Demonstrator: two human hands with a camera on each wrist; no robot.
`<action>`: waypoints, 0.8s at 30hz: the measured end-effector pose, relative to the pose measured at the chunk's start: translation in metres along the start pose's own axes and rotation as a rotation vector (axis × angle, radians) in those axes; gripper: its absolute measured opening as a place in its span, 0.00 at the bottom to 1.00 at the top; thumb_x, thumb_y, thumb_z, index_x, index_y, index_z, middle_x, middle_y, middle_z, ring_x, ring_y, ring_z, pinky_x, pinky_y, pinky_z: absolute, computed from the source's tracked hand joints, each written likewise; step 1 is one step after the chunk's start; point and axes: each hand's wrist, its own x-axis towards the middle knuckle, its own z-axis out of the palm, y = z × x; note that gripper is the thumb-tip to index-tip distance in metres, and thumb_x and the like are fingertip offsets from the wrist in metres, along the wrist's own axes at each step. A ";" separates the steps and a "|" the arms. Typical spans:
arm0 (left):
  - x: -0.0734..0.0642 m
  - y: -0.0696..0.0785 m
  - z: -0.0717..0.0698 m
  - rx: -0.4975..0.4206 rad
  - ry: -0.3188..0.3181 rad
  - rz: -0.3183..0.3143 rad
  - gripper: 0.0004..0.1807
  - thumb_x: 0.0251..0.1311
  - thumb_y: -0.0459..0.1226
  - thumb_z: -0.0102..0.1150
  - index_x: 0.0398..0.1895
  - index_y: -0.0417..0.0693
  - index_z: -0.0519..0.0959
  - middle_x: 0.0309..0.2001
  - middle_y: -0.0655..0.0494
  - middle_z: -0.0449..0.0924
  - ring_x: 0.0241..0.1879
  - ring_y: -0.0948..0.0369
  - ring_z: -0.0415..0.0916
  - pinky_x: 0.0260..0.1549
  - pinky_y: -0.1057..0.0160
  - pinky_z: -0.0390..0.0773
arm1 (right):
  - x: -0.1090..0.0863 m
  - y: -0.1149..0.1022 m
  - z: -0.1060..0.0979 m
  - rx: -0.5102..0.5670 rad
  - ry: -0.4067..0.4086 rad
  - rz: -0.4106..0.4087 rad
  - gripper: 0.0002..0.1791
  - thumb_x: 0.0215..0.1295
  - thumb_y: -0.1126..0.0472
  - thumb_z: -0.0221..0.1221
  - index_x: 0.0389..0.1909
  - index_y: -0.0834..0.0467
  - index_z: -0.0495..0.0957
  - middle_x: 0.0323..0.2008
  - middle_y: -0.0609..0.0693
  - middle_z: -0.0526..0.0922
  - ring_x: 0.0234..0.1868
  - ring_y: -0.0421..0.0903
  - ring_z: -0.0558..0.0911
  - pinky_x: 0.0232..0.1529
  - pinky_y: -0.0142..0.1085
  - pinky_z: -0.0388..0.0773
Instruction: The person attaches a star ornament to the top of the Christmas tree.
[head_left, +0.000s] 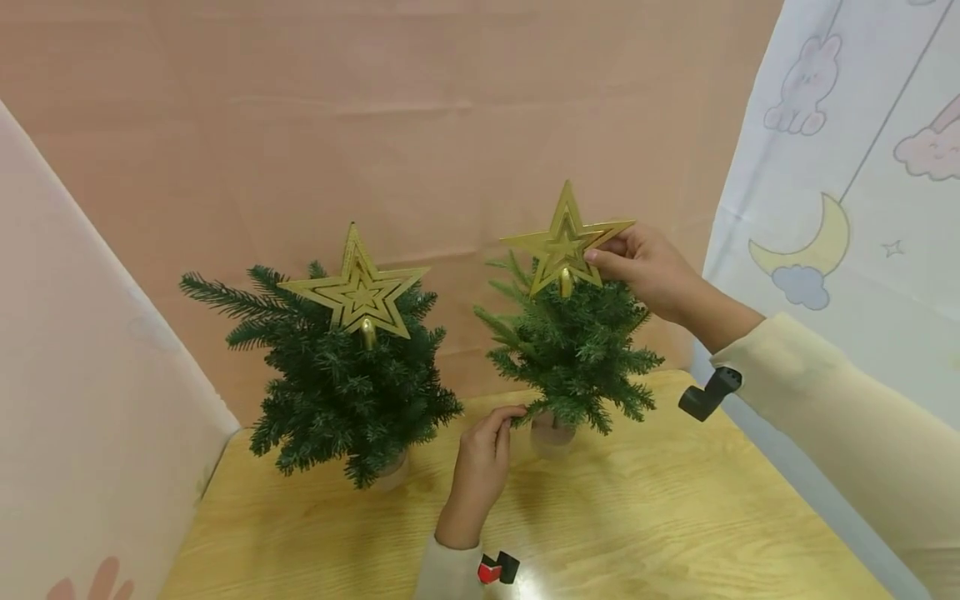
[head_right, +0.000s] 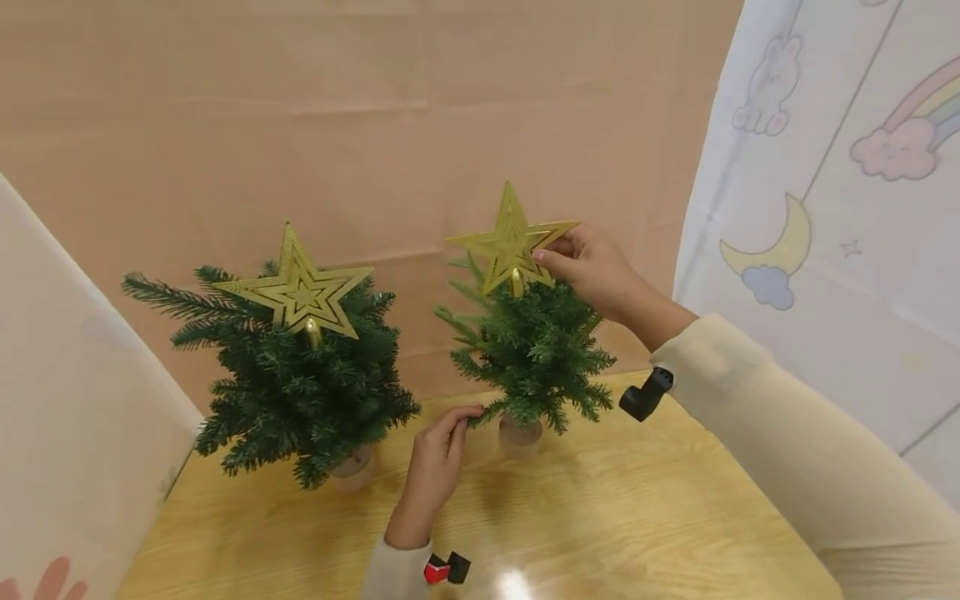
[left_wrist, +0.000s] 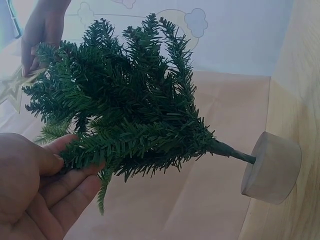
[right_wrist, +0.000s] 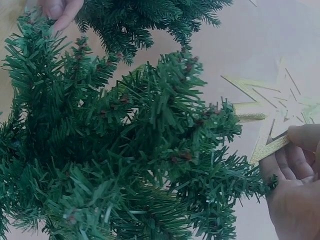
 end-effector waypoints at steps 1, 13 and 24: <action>0.000 0.000 0.000 0.001 0.002 0.000 0.15 0.74 0.33 0.45 0.55 0.52 0.79 0.52 0.57 0.81 0.13 0.72 0.56 0.21 0.70 0.73 | 0.000 0.000 0.000 -0.002 -0.004 -0.002 0.21 0.75 0.59 0.52 0.62 0.66 0.69 0.57 0.58 0.78 0.53 0.39 0.79 0.49 0.30 0.76; -0.001 0.001 0.000 0.009 0.009 -0.027 0.15 0.74 0.33 0.45 0.55 0.54 0.79 0.46 0.56 0.84 0.11 0.71 0.54 0.15 0.70 0.68 | -0.002 0.000 0.001 -0.023 0.016 -0.017 0.20 0.75 0.58 0.51 0.60 0.67 0.70 0.52 0.53 0.81 0.51 0.42 0.80 0.47 0.30 0.76; -0.001 0.001 0.000 0.010 0.002 -0.036 0.15 0.75 0.34 0.44 0.55 0.54 0.79 0.44 0.56 0.84 0.10 0.71 0.53 0.14 0.70 0.67 | -0.002 0.002 0.001 0.052 -0.018 -0.008 0.21 0.75 0.60 0.52 0.61 0.69 0.68 0.55 0.56 0.80 0.51 0.41 0.80 0.50 0.30 0.76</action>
